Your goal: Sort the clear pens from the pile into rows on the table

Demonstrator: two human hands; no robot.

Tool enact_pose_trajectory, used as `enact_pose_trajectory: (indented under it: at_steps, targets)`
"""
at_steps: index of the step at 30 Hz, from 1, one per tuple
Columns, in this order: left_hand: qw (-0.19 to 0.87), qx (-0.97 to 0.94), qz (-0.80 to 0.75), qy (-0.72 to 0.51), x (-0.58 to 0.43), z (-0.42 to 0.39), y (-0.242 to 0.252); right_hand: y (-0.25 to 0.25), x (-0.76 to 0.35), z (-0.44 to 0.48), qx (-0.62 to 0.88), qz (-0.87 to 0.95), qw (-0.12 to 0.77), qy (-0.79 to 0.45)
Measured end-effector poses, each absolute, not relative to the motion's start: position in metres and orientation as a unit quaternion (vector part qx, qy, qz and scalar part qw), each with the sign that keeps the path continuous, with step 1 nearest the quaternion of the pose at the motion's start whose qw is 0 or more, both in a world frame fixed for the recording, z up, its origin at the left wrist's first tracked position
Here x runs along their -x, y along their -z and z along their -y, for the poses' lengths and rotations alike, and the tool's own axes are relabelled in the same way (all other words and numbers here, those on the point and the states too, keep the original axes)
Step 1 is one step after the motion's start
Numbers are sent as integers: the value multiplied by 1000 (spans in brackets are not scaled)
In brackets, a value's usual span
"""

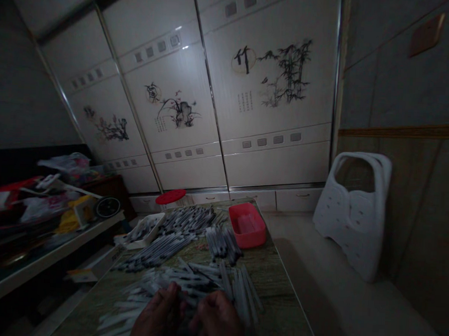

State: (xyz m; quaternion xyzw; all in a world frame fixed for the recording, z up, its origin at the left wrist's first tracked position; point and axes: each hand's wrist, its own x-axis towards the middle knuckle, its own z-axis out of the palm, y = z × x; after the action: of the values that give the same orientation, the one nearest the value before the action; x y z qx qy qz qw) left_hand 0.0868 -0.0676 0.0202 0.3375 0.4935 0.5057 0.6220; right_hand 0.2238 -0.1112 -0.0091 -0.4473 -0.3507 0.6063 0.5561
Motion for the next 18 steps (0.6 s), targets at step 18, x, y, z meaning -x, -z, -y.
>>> enact_pose_trajectory:
  at_steps: [18]
  targets:
    - [616, -354, -488, -508, -87, 70, -19, 19, -222, 107, 460, 396, 537, -586]
